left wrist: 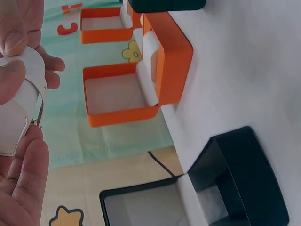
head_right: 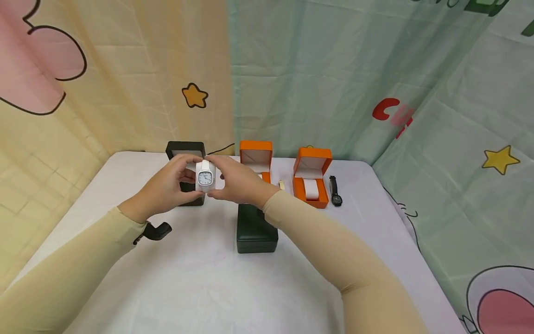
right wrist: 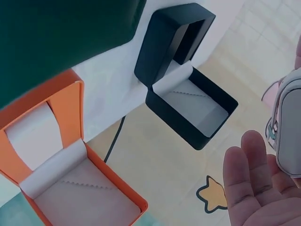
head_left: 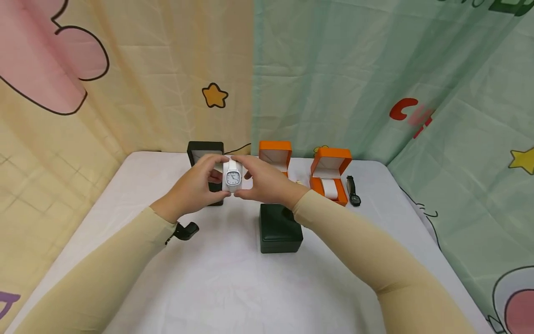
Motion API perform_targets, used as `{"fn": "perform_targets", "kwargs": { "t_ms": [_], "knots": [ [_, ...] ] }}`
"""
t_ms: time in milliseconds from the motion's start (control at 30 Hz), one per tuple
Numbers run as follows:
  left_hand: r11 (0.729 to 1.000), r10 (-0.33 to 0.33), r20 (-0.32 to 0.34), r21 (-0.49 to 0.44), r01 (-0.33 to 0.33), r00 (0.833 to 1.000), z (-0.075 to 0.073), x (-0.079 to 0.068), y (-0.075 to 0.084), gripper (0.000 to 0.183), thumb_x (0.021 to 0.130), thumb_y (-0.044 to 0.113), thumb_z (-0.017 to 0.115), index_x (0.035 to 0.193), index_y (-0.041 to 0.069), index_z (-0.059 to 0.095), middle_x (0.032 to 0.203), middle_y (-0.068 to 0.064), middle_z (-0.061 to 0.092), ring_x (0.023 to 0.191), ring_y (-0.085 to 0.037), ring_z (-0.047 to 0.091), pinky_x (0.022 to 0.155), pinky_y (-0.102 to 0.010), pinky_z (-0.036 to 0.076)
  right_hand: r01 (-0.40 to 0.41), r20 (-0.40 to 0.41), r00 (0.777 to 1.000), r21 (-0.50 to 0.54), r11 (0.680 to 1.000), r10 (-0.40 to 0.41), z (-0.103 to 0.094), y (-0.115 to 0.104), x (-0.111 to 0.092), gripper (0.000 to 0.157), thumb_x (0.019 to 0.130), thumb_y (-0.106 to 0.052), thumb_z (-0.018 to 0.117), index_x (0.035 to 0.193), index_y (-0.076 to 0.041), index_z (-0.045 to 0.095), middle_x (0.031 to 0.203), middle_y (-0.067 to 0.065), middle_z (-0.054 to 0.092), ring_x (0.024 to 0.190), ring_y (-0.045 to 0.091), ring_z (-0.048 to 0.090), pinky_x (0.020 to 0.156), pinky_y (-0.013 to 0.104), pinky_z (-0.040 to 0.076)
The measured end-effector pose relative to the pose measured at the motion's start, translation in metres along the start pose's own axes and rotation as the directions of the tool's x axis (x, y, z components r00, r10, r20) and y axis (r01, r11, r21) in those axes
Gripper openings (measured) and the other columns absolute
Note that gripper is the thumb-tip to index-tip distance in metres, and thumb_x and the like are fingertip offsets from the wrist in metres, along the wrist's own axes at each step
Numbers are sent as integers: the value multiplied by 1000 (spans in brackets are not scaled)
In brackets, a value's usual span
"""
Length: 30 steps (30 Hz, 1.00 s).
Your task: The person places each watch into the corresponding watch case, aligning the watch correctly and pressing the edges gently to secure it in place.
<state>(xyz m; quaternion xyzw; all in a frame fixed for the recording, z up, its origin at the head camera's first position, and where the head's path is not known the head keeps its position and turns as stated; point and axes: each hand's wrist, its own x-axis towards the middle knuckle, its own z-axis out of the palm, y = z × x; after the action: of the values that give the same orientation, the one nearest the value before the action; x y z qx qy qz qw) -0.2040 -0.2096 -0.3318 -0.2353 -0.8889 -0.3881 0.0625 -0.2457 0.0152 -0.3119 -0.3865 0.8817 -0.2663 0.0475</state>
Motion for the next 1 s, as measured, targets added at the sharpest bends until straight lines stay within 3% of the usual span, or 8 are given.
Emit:
{"fn": "perform_targets", "kwargs": {
  "t_ms": [267,467,800,1000],
  "knots": [
    [999,-41,-19,4,41,999,-13,-7,-14,74,86,2,84,148,1,43,149,-17,45,111,-32,70,100,-41,60,-30,49,998,-56,998,33,6,-10,22,85,90,-32,85,158,-15,38,153,1,53,124,18,63,103,30,57],
    [996,-88,-37,14,88,995,-21,-11,-27,74,87,2,84,149,2,43,151,-15,46,112,-31,69,102,-42,59,-78,53,995,-187,979,89,14,-18,40,84,89,-40,86,155,-16,39,145,-1,58,118,15,62,108,34,54],
    [983,-182,-9,17,182,983,-32,-15,-45,79,89,9,84,153,4,39,154,-16,44,119,-37,69,106,-49,56,-122,79,984,-336,934,157,27,-27,65,81,91,-47,82,154,-15,42,142,1,62,113,14,63,103,33,57],
    [971,-232,1,58,231,973,-34,-15,-61,77,89,12,85,153,10,42,157,-14,44,120,-36,70,104,-54,55,-109,116,980,-356,928,160,34,-26,78,74,92,-46,81,149,-14,45,135,1,64,107,14,62,102,32,56]
  ]
}}
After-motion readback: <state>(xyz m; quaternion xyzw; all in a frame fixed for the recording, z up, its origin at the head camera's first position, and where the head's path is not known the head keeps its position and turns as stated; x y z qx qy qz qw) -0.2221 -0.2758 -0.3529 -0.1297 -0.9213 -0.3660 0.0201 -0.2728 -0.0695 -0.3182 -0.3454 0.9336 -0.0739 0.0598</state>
